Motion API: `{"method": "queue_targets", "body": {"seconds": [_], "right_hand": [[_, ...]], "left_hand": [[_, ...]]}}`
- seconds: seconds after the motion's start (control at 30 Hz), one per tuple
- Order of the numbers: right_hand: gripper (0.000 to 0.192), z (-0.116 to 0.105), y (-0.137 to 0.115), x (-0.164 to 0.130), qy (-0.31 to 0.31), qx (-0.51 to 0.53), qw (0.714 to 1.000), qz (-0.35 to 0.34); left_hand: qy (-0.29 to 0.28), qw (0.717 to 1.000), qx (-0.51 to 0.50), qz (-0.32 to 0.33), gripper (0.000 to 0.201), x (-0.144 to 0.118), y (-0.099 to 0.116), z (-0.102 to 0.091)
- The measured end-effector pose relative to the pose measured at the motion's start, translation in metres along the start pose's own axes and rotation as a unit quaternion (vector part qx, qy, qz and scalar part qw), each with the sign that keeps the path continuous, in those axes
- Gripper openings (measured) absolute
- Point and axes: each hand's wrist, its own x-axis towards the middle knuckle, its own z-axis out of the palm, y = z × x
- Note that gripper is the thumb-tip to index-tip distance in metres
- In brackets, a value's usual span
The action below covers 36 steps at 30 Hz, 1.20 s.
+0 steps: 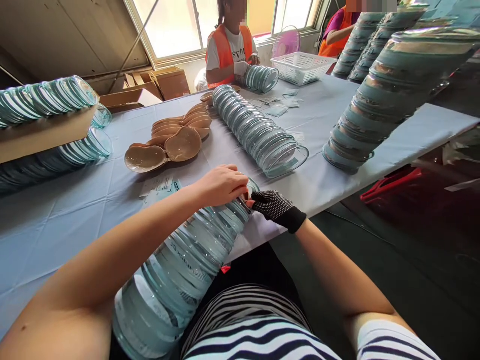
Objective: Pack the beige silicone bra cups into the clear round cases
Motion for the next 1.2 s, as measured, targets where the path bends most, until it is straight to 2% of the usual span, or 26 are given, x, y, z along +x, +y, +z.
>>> {"method": "queue_targets", "body": {"seconds": [0.07, 0.13, 0.2, 0.27, 0.33, 0.4, 0.47, 0.53, 0.57, 0.63, 0.7, 0.73, 0.8, 0.83, 0.9, 0.97, 1.0, 1.1, 1.17, 1.2], "right_hand": [[0.045, 0.003, 0.002, 0.0, 0.029, 0.146, 0.988, 0.032], [0.047, 0.007, 0.004, -0.002, 0.055, 0.211, 0.975, 0.048], [0.044, 0.009, 0.005, -0.005, 0.045, 0.154, 0.987, 0.016], [0.038, 0.009, 0.002, -0.009, 0.019, 0.043, 0.998, -0.04], [0.035, 0.007, -0.002, -0.013, 0.013, -0.053, 0.995, -0.081], [0.035, 0.006, -0.006, -0.018, 0.066, -0.12, 0.987, -0.086], [0.035, 0.007, -0.01, -0.02, 0.155, -0.173, 0.967, -0.102], [0.035, 0.008, -0.01, -0.017, 0.236, -0.183, 0.945, -0.133], [0.039, 0.009, -0.01, -0.013, 0.253, -0.165, 0.941, -0.153], [0.057, 0.011, -0.007, -0.001, 0.235, -0.09, 0.951, -0.181], [0.068, 0.014, -0.004, 0.011, 0.165, -0.02, 0.969, -0.183], [0.07, 0.016, -0.002, 0.015, 0.139, -0.007, 0.974, -0.178], [0.073, 0.02, 0.003, 0.017, 0.129, -0.029, 0.978, -0.163], [0.075, 0.02, 0.007, 0.016, 0.136, -0.052, 0.977, -0.154], [0.074, 0.014, 0.015, 0.01, 0.138, -0.096, 0.976, -0.14], [0.07, -0.001, 0.02, 0.006, 0.132, -0.134, 0.973, -0.134], [0.068, -0.011, 0.019, 0.006, 0.133, -0.151, 0.969, -0.143], [0.06, -0.04, -0.004, 0.025, 0.16, -0.196, 0.947, -0.196], [0.052, -0.048, -0.038, 0.06, 0.164, -0.229, 0.933, -0.225], [0.048, -0.046, -0.057, 0.083, 0.154, -0.243, 0.927, -0.24]], "left_hand": [[0.002, 0.999, -0.022, -0.029, 0.029, 0.003, -0.001, 0.002], [0.001, 0.999, -0.031, -0.037, 0.026, 0.007, 0.002, 0.004], [-0.013, 0.999, 0.0, -0.03, 0.027, 0.012, 0.006, 0.005], [-0.034, 0.998, 0.046, -0.017, 0.03, 0.016, 0.01, 0.003], [-0.05, 0.997, 0.061, -0.014, 0.033, 0.017, 0.011, 0.0], [-0.052, 0.998, 0.038, -0.024, 0.034, 0.014, 0.008, -0.004], [-0.042, 0.998, 0.003, -0.048, 0.034, 0.008, 0.004, -0.006], [-0.029, 0.997, -0.016, -0.072, 0.035, 0.001, 0.001, -0.004], [-0.021, 0.997, -0.017, -0.077, 0.037, -0.001, 0.001, -0.002], [-0.003, 0.997, -0.015, -0.07, 0.039, -0.001, 0.004, 0.004], [0.031, 0.998, -0.004, -0.051, 0.035, 0.003, 0.006, 0.007], [0.058, 0.998, 0.003, -0.039, 0.03, 0.005, 0.005, 0.006], [0.117, 0.993, 0.007, -0.022, 0.026, 0.001, -0.004, -0.008], [0.143, 0.989, -0.007, -0.025, 0.028, -0.008, -0.009, -0.019], [0.169, 0.981, -0.072, -0.064, 0.033, -0.043, -0.013, -0.047], [0.143, 0.969, -0.16, -0.122, 0.039, -0.096, 0.001, -0.072], [0.09, 0.966, -0.201, -0.132, 0.053, -0.124, 0.014, -0.08], [-0.053, 0.959, -0.217, -0.177, 0.09, -0.192, 0.061, -0.078], [-0.104, 0.948, -0.216, -0.208, 0.095, -0.215, 0.078, -0.065], [-0.114, 0.945, -0.215, -0.217, 0.093, -0.219, 0.08, -0.058]]}}
